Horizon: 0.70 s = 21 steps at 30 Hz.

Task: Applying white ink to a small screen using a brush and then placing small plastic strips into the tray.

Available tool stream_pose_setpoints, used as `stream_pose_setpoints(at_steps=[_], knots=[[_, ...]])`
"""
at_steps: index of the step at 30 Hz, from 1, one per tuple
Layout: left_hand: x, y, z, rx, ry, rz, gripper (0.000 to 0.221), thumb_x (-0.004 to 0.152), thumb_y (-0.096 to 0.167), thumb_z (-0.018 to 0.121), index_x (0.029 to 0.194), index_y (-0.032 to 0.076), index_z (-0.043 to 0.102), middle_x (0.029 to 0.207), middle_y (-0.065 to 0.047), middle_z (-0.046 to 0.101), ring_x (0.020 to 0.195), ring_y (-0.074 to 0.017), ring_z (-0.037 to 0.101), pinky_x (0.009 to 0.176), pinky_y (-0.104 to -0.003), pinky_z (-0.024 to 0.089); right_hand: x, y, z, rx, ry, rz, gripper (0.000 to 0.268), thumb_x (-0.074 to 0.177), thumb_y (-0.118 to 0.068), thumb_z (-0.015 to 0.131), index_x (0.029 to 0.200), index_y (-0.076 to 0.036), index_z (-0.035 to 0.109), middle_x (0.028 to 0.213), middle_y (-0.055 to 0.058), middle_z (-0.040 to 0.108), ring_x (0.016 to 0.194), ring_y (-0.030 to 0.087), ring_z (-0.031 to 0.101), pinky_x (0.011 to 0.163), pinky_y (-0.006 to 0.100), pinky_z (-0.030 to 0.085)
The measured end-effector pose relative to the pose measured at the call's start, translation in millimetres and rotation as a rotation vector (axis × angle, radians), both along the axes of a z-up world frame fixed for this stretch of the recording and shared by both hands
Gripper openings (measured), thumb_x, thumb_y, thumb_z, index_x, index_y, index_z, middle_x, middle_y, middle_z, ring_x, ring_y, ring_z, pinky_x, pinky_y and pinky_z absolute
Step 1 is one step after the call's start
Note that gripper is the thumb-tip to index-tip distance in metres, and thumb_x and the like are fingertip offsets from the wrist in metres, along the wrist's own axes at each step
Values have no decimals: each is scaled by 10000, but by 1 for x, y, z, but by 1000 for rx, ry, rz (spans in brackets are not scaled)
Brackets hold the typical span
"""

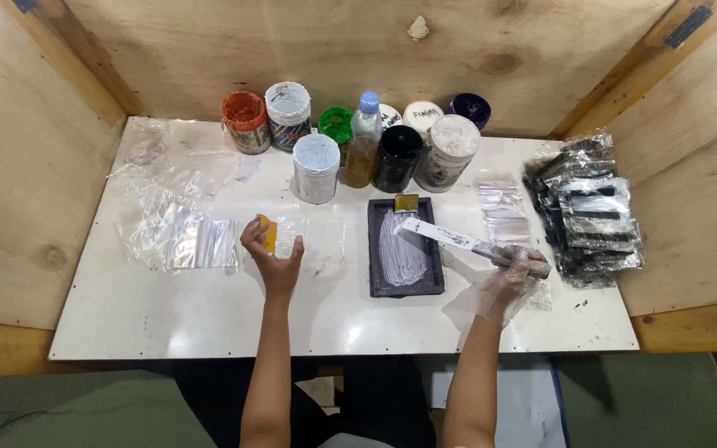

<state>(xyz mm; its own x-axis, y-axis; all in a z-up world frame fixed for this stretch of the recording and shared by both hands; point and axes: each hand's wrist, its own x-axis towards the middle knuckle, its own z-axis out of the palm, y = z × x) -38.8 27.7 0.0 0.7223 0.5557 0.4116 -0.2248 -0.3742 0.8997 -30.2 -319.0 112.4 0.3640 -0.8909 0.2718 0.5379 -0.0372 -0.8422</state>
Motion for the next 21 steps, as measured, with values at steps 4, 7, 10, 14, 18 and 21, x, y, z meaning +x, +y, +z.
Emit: stream_pose_setpoints(at_steps=[4,7,10,14,18,21], knots=[[-14,10,-8,-11,30,25,752,828,303,826,1377,230,317,1441,-108,385,1306,-301,501,1169,-526,366,4,16,24,24,1,6,182,808,-187,739,724,-38,675,726,158,628,499,219,644,380,267,571],[-22,12,-5,-16,41,43,771,813,281,836,1384,224,321,1428,-105,398,1289,-297,513,1153,-534,382,13,37,45,51,-4,16,196,801,-202,752,716,-34,695,712,165,638,489,231,658,361,273,587],[-30,13,-7,-15,57,10,752,825,238,822,1374,201,310,1424,-125,388,1277,-317,505,1150,-577,369,25,67,74,83,-2,26,212,795,-217,765,707,-30,715,697,171,647,480,243,672,342,279,602],[-34,18,-15,-35,83,13,776,814,261,832,1382,217,306,1435,-110,390,1284,-297,507,1149,-552,383,49,116,101,16,75,307,172,847,-206,772,858,-42,720,768,170,737,565,222,737,432,291,628],[-37,23,-21,-82,101,35,773,819,279,827,1387,232,306,1445,-103,394,1286,-286,508,1154,-536,384,79,159,68,-221,93,480,181,911,-199,768,914,-64,648,840,125,721,671,156,701,562,275,580],[-42,26,-20,-98,80,29,773,828,260,812,1406,213,302,1452,-104,392,1284,-302,506,1148,-537,375,107,185,41,-428,102,525,231,945,-211,779,904,-132,566,898,31,701,800,63,660,713,233,517]])
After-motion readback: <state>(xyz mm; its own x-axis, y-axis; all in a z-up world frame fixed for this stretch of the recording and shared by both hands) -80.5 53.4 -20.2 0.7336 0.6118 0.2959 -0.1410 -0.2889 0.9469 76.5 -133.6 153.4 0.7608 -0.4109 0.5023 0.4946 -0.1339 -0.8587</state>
